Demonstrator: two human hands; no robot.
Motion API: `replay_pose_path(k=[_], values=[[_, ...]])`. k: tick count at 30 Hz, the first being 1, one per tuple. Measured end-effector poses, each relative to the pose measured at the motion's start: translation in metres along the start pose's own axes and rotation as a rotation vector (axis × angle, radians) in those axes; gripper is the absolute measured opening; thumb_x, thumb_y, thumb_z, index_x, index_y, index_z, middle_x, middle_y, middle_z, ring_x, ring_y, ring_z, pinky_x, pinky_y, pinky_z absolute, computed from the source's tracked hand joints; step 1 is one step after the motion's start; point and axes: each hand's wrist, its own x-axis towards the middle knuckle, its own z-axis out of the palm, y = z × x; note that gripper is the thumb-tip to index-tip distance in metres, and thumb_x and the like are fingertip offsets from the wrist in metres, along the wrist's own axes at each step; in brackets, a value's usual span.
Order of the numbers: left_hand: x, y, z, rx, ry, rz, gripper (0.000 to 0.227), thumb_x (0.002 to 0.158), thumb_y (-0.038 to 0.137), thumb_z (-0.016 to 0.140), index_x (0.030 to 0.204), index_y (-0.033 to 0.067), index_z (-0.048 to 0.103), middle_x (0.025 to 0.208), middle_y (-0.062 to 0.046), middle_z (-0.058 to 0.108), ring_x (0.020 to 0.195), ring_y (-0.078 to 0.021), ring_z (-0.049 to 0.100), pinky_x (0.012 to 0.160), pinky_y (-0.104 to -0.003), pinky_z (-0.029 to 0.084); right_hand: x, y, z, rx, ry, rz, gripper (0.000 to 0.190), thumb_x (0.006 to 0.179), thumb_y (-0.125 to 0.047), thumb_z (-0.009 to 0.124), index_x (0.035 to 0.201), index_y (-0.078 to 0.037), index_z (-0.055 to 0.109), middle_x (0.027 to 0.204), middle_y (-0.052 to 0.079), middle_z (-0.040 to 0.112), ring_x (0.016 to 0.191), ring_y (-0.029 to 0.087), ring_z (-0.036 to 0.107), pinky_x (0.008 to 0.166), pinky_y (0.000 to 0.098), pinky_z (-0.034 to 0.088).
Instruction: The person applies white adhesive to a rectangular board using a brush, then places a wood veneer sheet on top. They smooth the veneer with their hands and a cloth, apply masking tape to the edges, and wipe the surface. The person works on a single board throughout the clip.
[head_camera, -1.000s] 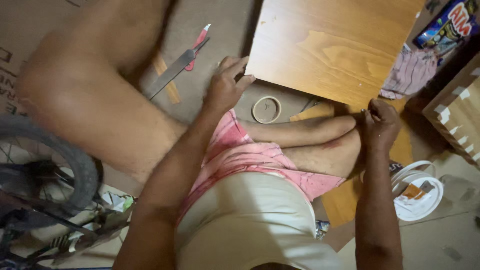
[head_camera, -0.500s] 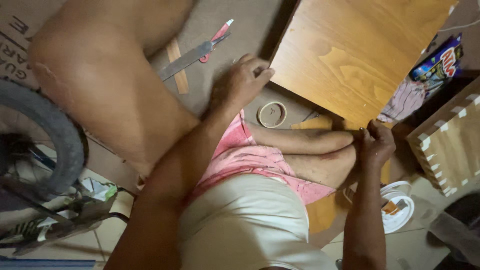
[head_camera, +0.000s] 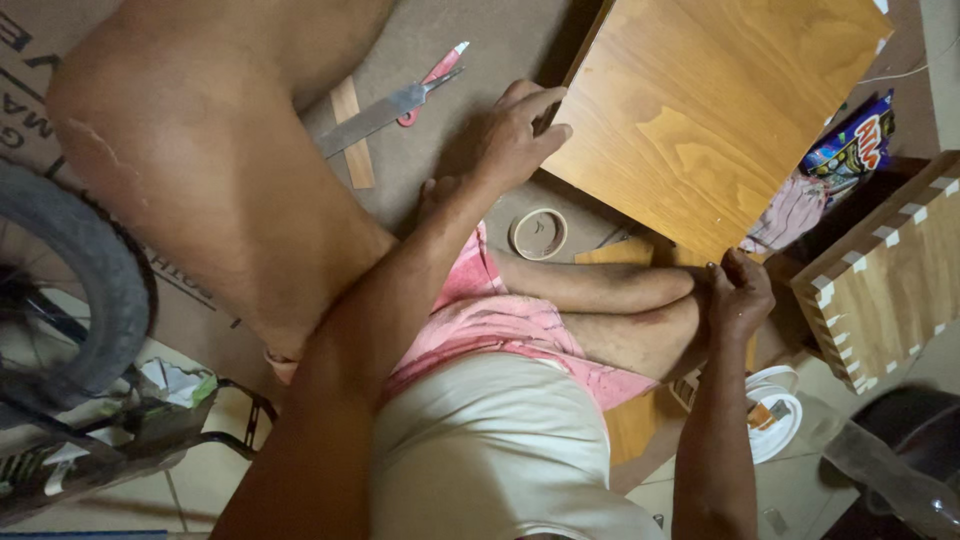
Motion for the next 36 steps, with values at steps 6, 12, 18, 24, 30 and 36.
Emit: replay_pose_path(k=[6,12,18,24,30,36], values=[[0.021,0.013,-0.001,0.029,0.001,-0.045,0.043,0.093,0.030,0.076,0.128,0.0082,0.066,0.117,-0.011,0.067,0.099,-0.0278,0.070,0.084,-0.040,0.055,0.003,0.007,-0.008,0.381,-0.160,0.225,0.046,0.094,-0.005,0.073,0.138,0.004,0.062,0.129,0.010,0.071,0.115,0.016,0.067,0.102,0.0283,0.053],[0.045,0.023,0.000,0.119,0.057,0.024,0.032,0.095,0.027,0.074,0.121,0.0089,0.072,0.115,-0.011,0.067,0.099,-0.0315,0.069,0.084,-0.041,0.056,0.042,0.002,0.016,0.457,-0.025,0.160,0.041,0.103,-0.003,0.064,0.142,0.008,0.055,0.135,0.011,0.067,0.121,0.016,0.065,0.104,0.0291,0.051],[0.040,0.039,-0.004,0.127,0.035,-0.029,0.028,0.095,0.027,0.070,0.116,0.0091,0.074,0.111,-0.009,0.069,0.096,-0.0310,0.070,0.081,-0.041,0.055,0.078,-0.011,0.035,0.390,0.039,0.264,0.035,0.103,-0.005,0.062,0.137,0.006,0.066,0.121,0.013,0.074,0.103,0.016,0.066,0.093,0.0285,0.053],[0.043,0.053,-0.013,0.133,0.028,-0.048,0.026,0.096,0.026,0.070,0.115,0.0090,0.075,0.111,-0.008,0.070,0.097,-0.0273,0.071,0.082,-0.039,0.057,0.082,0.005,0.052,0.283,0.184,0.179,0.040,0.104,-0.006,0.067,0.138,0.013,0.058,0.133,0.021,0.068,0.120,0.023,0.067,0.105,0.0320,0.051],[0.046,0.067,-0.019,0.163,-0.042,-0.150,0.027,0.097,0.028,0.068,0.116,0.0108,0.074,0.114,-0.004,0.070,0.096,-0.0245,0.072,0.082,-0.038,0.056,0.080,0.009,0.055,0.326,0.216,0.283,0.042,0.100,-0.009,0.066,0.136,0.012,0.059,0.133,0.022,0.068,0.120,0.025,0.067,0.106,0.0332,0.051],[0.047,0.073,-0.025,0.190,-0.083,-0.212,0.028,0.096,0.030,0.067,0.118,0.0132,0.074,0.116,-0.001,0.069,0.097,-0.0230,0.072,0.082,-0.037,0.056,0.075,-0.001,0.053,0.237,0.205,0.212,0.039,0.101,-0.007,0.065,0.136,0.012,0.060,0.131,0.023,0.070,0.119,0.025,0.068,0.106,0.0338,0.051]])
